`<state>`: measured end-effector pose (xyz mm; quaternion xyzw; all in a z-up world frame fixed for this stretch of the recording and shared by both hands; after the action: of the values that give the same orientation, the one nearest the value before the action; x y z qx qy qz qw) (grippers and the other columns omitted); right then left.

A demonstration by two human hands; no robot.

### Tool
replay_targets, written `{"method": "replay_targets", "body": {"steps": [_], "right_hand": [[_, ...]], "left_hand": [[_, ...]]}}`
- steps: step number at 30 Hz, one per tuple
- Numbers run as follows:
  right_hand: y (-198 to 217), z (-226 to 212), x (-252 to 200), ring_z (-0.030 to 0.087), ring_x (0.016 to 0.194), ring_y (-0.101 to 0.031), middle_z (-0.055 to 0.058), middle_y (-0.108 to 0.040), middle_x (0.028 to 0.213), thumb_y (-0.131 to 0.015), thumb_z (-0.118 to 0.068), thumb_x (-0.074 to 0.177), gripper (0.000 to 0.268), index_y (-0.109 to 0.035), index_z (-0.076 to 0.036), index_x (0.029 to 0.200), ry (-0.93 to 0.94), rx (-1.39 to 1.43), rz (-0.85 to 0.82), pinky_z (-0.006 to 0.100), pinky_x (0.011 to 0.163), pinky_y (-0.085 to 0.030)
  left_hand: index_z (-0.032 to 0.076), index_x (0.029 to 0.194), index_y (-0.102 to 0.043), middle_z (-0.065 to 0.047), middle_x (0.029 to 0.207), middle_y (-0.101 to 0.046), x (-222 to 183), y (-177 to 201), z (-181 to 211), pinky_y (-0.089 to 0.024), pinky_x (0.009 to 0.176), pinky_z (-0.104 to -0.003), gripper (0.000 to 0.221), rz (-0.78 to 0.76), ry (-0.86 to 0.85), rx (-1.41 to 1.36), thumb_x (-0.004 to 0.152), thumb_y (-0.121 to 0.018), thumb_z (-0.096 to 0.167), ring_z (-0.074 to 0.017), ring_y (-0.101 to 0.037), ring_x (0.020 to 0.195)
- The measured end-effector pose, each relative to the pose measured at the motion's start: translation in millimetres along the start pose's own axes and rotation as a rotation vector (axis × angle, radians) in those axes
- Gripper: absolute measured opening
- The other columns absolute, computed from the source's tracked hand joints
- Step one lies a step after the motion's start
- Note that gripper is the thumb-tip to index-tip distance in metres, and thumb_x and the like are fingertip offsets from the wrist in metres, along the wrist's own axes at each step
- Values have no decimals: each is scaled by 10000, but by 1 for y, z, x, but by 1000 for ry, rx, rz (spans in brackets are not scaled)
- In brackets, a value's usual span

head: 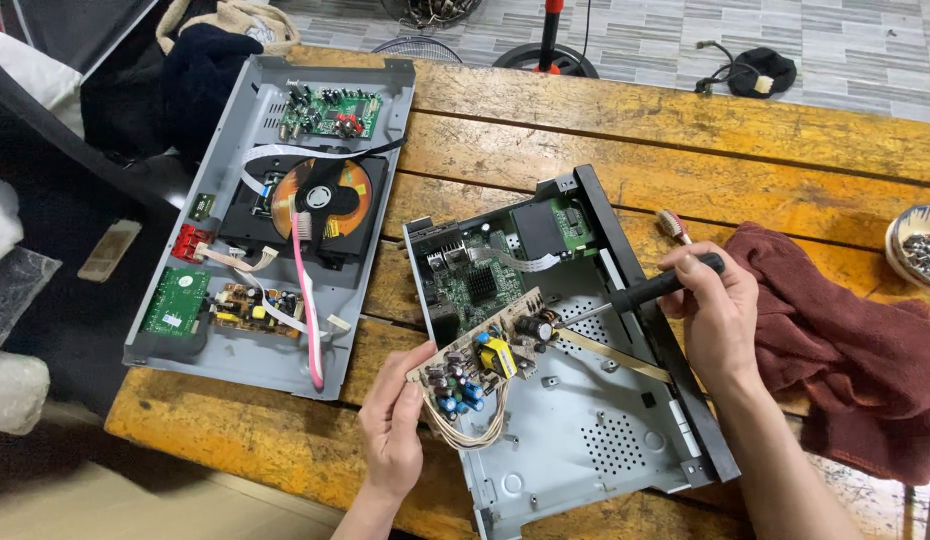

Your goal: Repairing an electronic device by cleaning circuit boards with a toothbrush and using a screwdriver to disassemble components

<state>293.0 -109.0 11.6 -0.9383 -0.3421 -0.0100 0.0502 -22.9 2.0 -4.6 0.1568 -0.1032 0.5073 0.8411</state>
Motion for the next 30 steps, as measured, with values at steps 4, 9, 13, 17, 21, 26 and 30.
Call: {"method": "replay_targets", "body": {"steps": [4,9,13,17,21,26,30], "right_hand": [[7,11,7,84,548,-470,1,-505,732,-552,-182,915,145,-628,-64,878,-49,226,30,169,463,-363],[6,1,2,126,569,-501,43,-482,747,-550,-199,931,176,-630,-42,925,-99,369,-29,205,546,-446],[4,0,4,81,545,-533,27,-579,782,-586,-128,965,102,-662,-71,928,-61,147,4,175,485,-429],[0,-8,-1,89,524,-519,22,-523,611,-550,-206,1007,178,-650,-72,948,71,-211,-40,199,508,-395],[0,-10,-2,77,521,-527,16,-548,606,-544,-198,1027,160,-656,-102,965,68,-244,-44,195,473,-364],[-3,-9,-4,81,525,-501,33,-531,603,-512,-151,1022,154,-641,-81,976,53,-213,-54,200,483,-353],[-5,-13,-6,82,520,-500,50,-549,608,-510,-146,1032,160,-647,-77,988,53,-214,-58,204,491,-367]], "left_hand": [[7,1224,-665,-142,1220,-702,1,0,8,-530,992,-376,394,25,4,25,987,-441,228,-255,-665,1153],[21,1257,-653,-97,1127,-725,-1,0,4,-486,831,-331,421,21,0,44,1009,-421,271,-150,-635,871],[3,1247,-652,-97,1092,-703,0,-1,5,-484,858,-338,426,18,-8,27,1007,-423,271,-182,-626,952],[-15,1237,-648,-56,853,-583,-2,-3,1,-391,851,-343,422,13,-59,44,1013,-413,254,-183,-528,895],[47,1220,-682,-54,909,-665,-6,-2,-4,-411,924,-378,419,48,-49,144,984,-420,273,-212,-530,1072],[112,1211,-627,-74,1011,-666,-6,-12,-2,-198,1222,-523,412,74,-140,279,1038,-342,353,-222,-603,1101],[77,1244,-569,-84,1192,-670,-7,-19,12,-58,1269,-502,498,44,-179,308,1057,-288,444,-223,-656,1154]]}}
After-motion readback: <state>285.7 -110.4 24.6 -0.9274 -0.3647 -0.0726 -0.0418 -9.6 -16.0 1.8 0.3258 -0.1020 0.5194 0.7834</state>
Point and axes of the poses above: each hand's wrist, its own x-axis towards the middle knuckle, its own y-axis out of the back of the hand, z = x × y, the point moved 1 cm from there along x, towards the middle knuckle
